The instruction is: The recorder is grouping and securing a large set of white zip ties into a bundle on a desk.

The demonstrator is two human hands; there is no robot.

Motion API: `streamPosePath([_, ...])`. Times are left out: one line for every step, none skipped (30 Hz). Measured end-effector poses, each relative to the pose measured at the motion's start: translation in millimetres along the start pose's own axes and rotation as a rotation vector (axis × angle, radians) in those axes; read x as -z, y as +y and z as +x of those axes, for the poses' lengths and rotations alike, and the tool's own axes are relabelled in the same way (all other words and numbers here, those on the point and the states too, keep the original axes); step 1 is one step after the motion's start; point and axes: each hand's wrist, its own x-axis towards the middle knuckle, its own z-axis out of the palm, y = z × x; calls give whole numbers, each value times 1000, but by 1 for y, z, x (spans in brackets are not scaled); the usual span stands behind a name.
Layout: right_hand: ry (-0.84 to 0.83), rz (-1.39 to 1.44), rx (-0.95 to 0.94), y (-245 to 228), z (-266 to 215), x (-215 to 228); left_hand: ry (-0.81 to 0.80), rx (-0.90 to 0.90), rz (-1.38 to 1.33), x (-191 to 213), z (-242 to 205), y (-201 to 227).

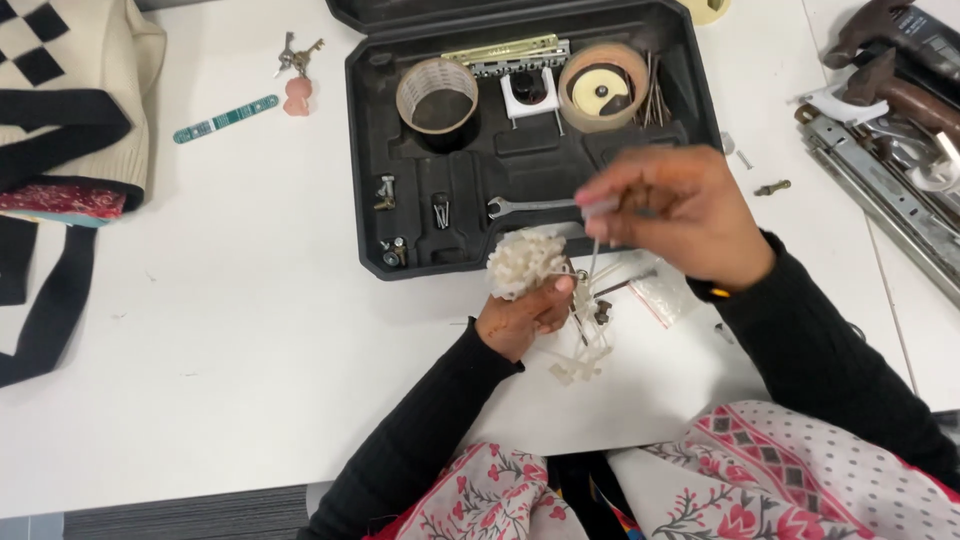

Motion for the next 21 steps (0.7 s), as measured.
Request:
streamPosePath([-2, 2, -8, 8, -9, -3, 4, 4, -6, 1, -1, 3])
streamPosePath([-8, 7, 0, 16, -20, -6, -16, 16, -12, 1, -2, 5])
streamPosePath([-14, 12, 9, 24, -31, -8, -36, 28, -17, 1, -3, 6])
streamPosePath([-11, 14, 0, 35, -34, -16, -34, 36, -23, 7, -4, -2])
streamPosePath([24, 2, 82, 45, -38, -24, -63, 52, -13, 12, -5, -9])
streamPosePath([55, -12, 179, 55, -36, -31, -93, 58, 7, 19, -4, -12])
streamPosePath([54, -12, 183, 60, -37, -33, -92, 56, 10, 21, -2, -13])
streamPosePath([77, -85, 233, 65, -39, -35, -67, 89, 14, 23, 0, -16])
streamPosePath([99, -159, 282, 69, -41, -37, -42, 123, 18, 24, 1, -17])
streamPosePath([99, -159, 288, 70, -42, -37, -43, 119, 23, 22, 2, -17])
streamPosePath([96, -232, 306, 71, -42, -37, -70, 165, 82, 20, 2, -17])
streamPosePath([94, -304, 318, 73, -44, -37, -97, 216, 137, 18, 2, -18])
streamPosePath([97, -304, 318, 65, -40, -40, -99, 218, 139, 20, 3, -23])
streamPosePath([68, -352, 395, 57, -38, -43, -108, 214, 182, 23, 3, -30])
streamPosePath([36, -399, 471, 50, -35, -46, -118, 209, 225, 26, 3, -36])
streamPosePath([39, -397, 466, 48, -34, -47, -117, 214, 224, 27, 2, -38])
streamPosePath([-46, -339, 474, 47, -33, -48, -106, 217, 316, 28, 1, -39])
streamPosePath([-133, -283, 488, 45, -29, -48, -95, 213, 412, 30, 2, -38])
streamPosePath([-133, -284, 491, 47, -29, -48, -95, 211, 415, 28, 1, -38])
streamPosePath([-217, -282, 482, 48, -29, -47, -104, 177, 397, 26, -1, -38])
streamPosePath([-301, -280, 472, 50, -30, -47, -113, 143, 378, 24, -3, -39])
